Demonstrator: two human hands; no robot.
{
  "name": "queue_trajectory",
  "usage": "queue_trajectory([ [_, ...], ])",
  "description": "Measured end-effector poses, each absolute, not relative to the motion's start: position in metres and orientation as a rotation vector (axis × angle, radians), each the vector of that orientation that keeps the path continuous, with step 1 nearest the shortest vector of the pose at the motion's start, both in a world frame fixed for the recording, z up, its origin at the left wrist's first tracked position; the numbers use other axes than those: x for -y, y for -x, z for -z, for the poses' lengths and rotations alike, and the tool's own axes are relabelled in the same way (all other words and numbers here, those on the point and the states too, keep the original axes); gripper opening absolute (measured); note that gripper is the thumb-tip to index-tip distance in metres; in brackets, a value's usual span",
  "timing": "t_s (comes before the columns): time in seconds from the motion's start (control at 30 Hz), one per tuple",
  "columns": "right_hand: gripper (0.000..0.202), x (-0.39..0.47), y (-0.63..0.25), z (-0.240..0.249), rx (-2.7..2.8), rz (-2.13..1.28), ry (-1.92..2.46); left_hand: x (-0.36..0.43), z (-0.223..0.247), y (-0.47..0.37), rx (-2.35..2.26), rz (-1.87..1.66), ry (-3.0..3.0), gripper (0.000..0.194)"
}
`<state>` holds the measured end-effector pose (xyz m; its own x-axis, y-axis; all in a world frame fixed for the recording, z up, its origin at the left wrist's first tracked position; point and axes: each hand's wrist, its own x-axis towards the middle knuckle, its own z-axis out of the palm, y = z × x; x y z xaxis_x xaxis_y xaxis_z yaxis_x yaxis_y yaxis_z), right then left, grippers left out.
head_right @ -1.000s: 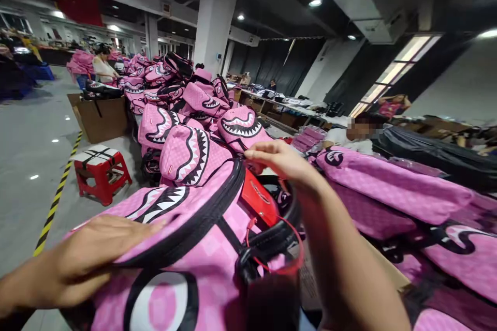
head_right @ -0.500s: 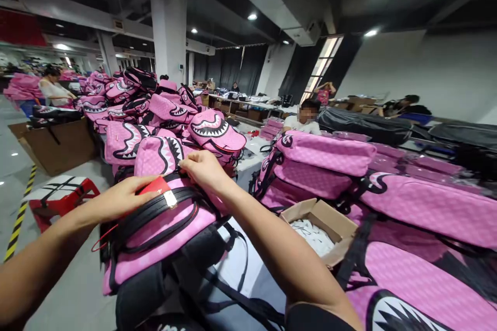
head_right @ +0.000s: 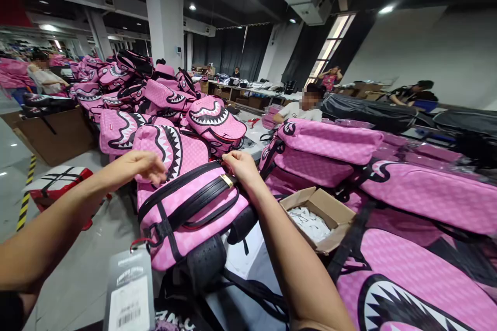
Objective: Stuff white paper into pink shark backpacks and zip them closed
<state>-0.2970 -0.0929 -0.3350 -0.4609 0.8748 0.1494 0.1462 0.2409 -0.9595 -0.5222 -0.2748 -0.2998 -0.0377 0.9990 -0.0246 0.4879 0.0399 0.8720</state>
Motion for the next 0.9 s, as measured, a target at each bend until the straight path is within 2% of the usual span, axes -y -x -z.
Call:
queue_trajectory([
  [0.07, 0.036, 0.101, 0.304, 0.332, 1.810, -1.212, 0.920, 0.261, 0.304, 0.508, -1.785, -0.921, -1.702, 0.068],
  [0.2, 0.034, 0.101, 0.312, 0.330, 1.943, -1.104, 0.903, 0.246, 0.319, 0.484, -1.799, -0.699, -1.842, 0.041],
  [0.5, 0.041, 0.066, 0.309, 0.335, 1.987, -1.509, 1.196, 0.244, 0.330, 0.502, -1.702, -0.779, -1.830, 0.042],
  [0.7, 0.035, 0.090, 0.276, 0.317, 2.208, -0.870, 0.967, 0.271, 0.314, 0.485, -1.825, -0.723, -1.951, 0.043],
  [0.8, 0.035, 0.085, 0.270, 0.352, 2.226, -0.789, 1.109, 0.291, 0.318, 0.486, -1.892, -0.689, -1.999, 0.042],
  [0.9, 0.036, 0.067, 0.276, 0.401, 2.187, -0.855, 1.397, 0.299, 0.323, 0.494, -1.880, -0.690, -2.010, 0.045],
])
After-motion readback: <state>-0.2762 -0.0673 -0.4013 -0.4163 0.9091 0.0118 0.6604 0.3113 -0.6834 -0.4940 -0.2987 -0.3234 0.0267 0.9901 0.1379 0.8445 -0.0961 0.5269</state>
